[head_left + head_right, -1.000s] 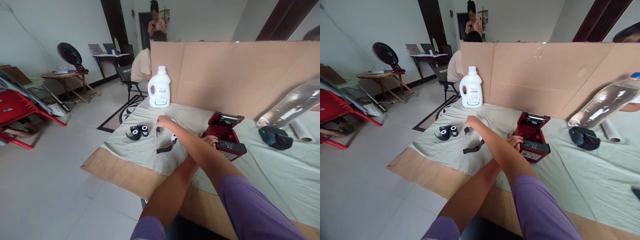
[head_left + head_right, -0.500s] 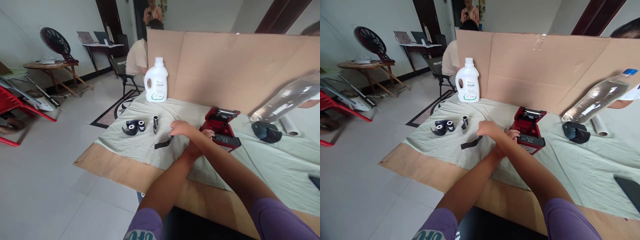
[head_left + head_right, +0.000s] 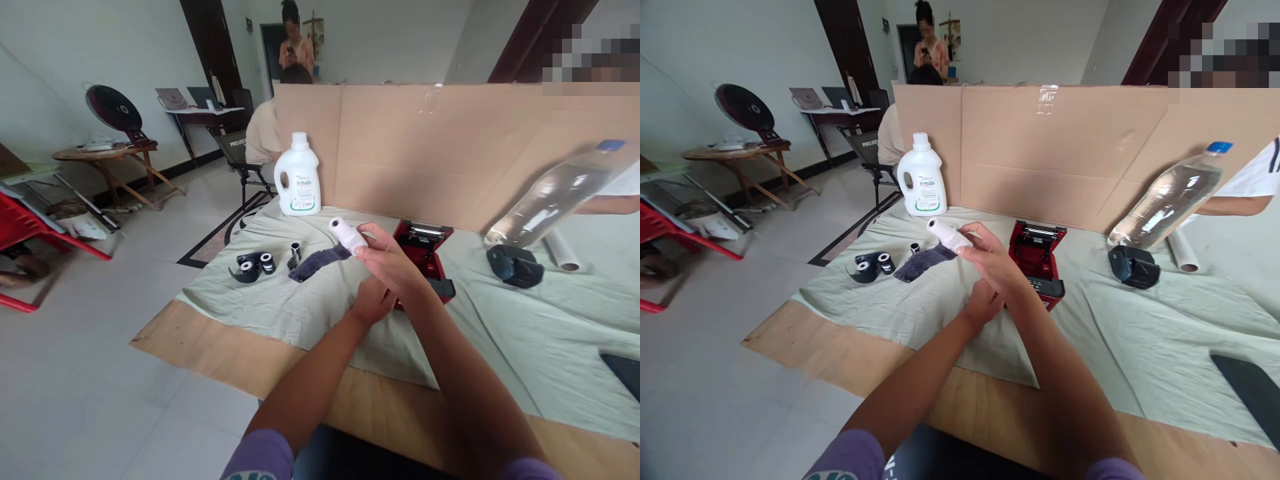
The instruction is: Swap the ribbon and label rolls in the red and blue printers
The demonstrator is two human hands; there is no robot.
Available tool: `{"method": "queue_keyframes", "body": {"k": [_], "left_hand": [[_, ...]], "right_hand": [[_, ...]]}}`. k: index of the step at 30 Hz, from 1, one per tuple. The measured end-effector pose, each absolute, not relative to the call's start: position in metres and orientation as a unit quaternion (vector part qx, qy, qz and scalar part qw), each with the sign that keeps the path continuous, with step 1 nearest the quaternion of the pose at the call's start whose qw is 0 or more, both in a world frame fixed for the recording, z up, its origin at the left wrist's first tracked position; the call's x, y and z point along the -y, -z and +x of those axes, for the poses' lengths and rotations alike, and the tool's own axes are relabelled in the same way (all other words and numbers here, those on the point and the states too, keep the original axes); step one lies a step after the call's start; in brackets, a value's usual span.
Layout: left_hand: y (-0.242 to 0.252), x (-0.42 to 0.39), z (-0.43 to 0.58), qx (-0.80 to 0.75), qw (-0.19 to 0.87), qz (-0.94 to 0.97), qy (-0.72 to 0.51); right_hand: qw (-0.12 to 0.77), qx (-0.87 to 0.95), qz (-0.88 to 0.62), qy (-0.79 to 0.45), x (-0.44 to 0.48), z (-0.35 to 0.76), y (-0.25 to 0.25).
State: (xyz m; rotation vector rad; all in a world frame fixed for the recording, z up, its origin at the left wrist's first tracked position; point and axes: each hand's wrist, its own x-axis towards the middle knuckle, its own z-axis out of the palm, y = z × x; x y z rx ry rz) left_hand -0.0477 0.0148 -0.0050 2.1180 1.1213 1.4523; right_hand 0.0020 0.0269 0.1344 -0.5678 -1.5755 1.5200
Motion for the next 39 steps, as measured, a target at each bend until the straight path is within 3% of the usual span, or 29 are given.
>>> {"method": "queue_keyframes", "body": {"k": [4, 10, 22, 28, 32, 35, 39], "left_hand": [[-0.005, -0.009, -0.045, -0.384, 0.162, 0.732, -0.540], [-0.018, -0.005, -0.045, -0.336, 0.185, 0.733, -0.562], [-0.013, -0.004, -0.048, -0.354, 0.139, 0.739, -0.556], [-0.012, -0.002, -0.050, -0.435, 0.040, 0.644, -0.628], [-0.016, -0.008, -0.057, -0.467, 0.000, 0.560, -0.684], [-0.020, -0.013, -0.066, -0.457, 0.011, 0.572, -0.681], [-0.023, -0.018, -0.071, -0.428, 0.060, 0.607, -0.667]], "right_hand": [[0.470, 0.549, -0.210, -0.658, -0.034, 0.023, -0.143], [0.469, 0.487, -0.234, -0.698, -0.051, 0.043, -0.149], [0.459, 0.540, -0.232, -0.666, -0.057, 0.075, -0.144], [0.364, 0.583, -0.229, -0.689, -0.055, 0.086, -0.144], [0.260, 0.678, -0.310, -0.614, -0.051, 0.085, -0.146], [0.229, 0.727, -0.339, -0.551, -0.050, 0.083, -0.145], [0.223, 0.709, -0.317, -0.589, -0.052, 0.089, -0.145]]}}
